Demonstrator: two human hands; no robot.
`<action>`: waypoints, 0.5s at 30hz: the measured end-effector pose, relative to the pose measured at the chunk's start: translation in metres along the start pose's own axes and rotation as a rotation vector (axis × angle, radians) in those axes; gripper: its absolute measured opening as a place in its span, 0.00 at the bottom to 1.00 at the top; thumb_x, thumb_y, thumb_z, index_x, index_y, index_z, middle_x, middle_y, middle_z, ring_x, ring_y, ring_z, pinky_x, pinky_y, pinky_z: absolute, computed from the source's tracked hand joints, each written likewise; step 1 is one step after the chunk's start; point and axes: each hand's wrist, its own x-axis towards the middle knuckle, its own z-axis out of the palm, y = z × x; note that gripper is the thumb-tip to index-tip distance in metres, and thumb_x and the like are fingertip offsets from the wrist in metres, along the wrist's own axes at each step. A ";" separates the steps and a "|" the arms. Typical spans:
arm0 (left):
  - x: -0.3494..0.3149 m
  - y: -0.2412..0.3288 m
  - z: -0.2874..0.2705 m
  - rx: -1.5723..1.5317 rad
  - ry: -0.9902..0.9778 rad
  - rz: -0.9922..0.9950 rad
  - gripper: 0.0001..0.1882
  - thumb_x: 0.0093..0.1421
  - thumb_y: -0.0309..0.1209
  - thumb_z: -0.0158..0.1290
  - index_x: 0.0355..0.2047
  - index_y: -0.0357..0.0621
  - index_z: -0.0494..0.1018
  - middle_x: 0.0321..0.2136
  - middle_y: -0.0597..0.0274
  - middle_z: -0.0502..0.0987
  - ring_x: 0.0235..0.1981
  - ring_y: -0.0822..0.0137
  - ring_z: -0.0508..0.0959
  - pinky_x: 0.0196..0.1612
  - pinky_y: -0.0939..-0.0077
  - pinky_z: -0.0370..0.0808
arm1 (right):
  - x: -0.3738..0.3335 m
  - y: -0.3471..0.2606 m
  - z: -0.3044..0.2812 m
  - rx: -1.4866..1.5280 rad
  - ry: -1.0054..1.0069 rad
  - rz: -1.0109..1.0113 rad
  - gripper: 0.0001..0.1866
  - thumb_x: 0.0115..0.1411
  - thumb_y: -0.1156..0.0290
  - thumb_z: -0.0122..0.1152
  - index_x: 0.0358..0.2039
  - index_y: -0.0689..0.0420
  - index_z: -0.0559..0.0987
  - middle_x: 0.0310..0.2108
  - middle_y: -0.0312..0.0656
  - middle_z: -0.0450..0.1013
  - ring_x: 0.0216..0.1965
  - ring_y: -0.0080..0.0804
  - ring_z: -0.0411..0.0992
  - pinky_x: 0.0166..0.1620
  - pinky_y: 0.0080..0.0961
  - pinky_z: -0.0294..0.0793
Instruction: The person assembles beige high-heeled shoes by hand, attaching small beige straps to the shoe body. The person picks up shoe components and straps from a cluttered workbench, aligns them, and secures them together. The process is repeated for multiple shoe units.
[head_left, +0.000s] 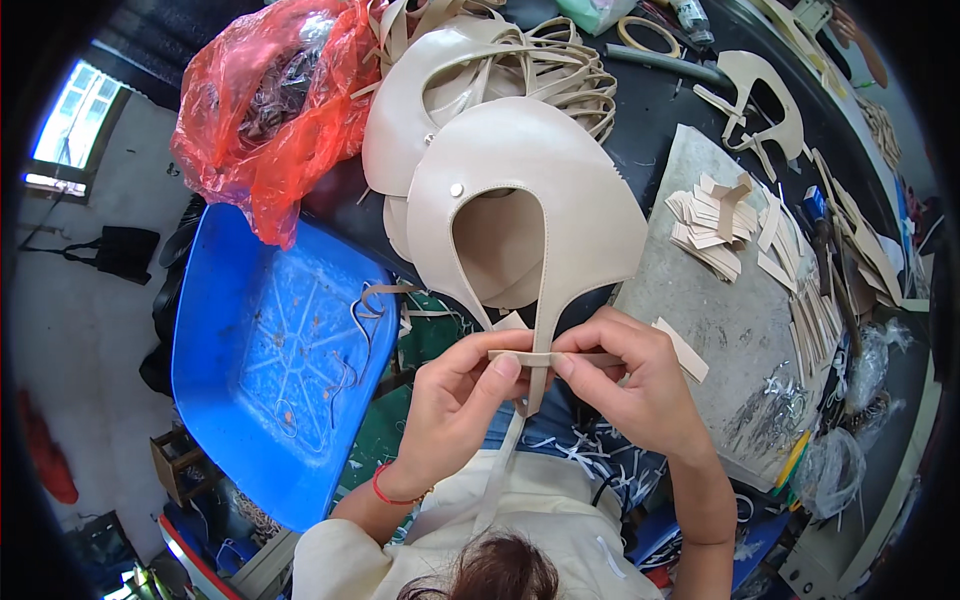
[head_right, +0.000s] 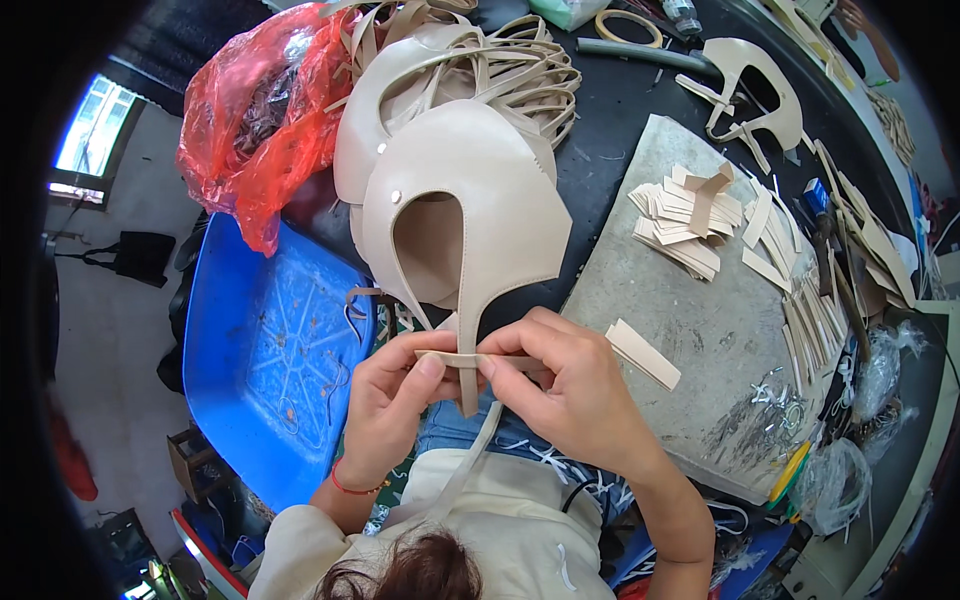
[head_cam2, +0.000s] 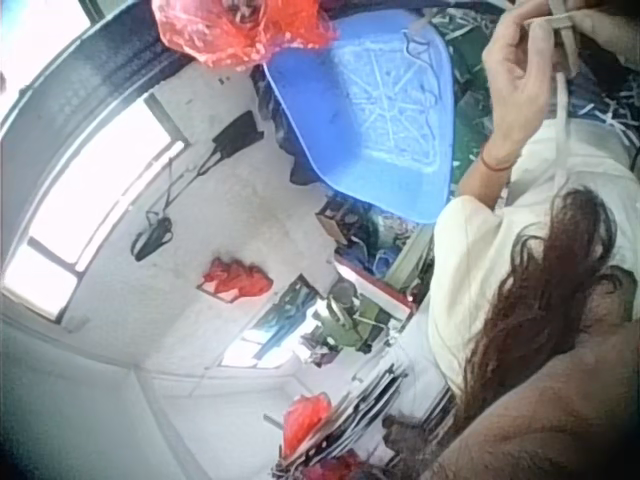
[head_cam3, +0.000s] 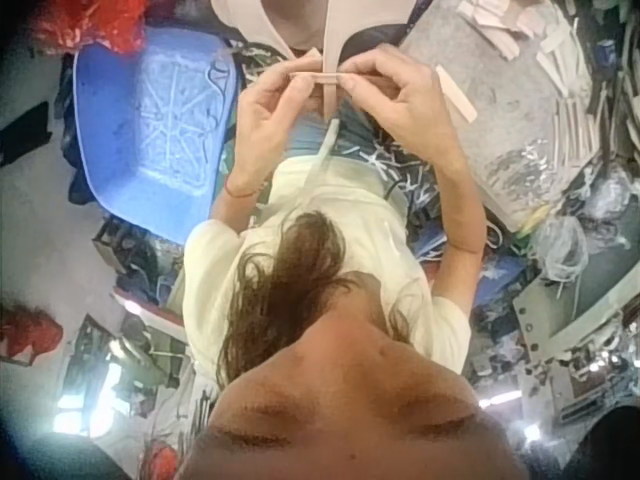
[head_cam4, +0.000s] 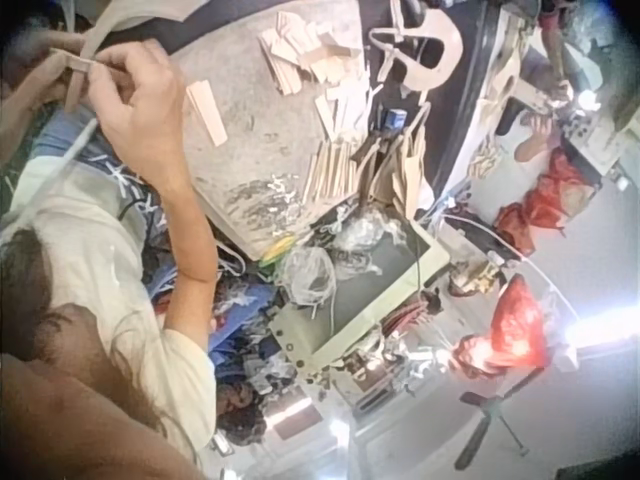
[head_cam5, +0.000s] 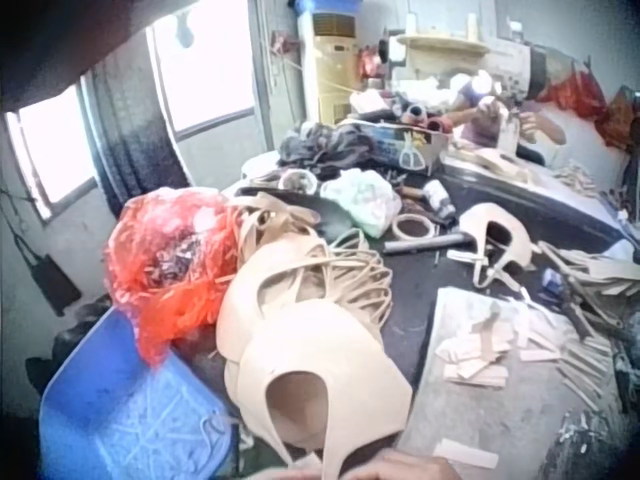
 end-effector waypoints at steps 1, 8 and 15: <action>0.001 -0.002 0.000 -0.028 0.017 0.005 0.14 0.62 0.23 0.50 0.46 0.30 0.65 0.38 0.52 0.75 0.37 0.68 0.78 0.38 0.77 0.78 | 0.000 0.002 0.000 0.027 -0.017 -0.005 0.04 0.55 0.76 0.60 0.31 0.63 0.78 0.25 0.36 0.70 0.22 0.16 0.67 0.23 0.15 0.64; 0.002 -0.006 -0.002 0.014 0.035 -0.044 0.12 0.63 0.24 0.49 0.45 0.30 0.66 0.34 0.53 0.77 0.36 0.69 0.78 0.37 0.77 0.76 | -0.004 0.004 0.001 0.042 -0.015 -0.008 0.03 0.54 0.77 0.59 0.30 0.63 0.78 0.26 0.37 0.70 0.23 0.17 0.69 0.24 0.15 0.65; 0.003 -0.017 -0.001 0.087 -0.041 -0.001 0.14 0.62 0.25 0.51 0.47 0.29 0.70 0.36 0.57 0.77 0.35 0.74 0.76 0.39 0.80 0.74 | -0.016 -0.003 0.019 -0.233 0.217 -0.097 0.09 0.55 0.76 0.60 0.36 0.62 0.72 0.27 0.42 0.72 0.26 0.31 0.75 0.27 0.26 0.73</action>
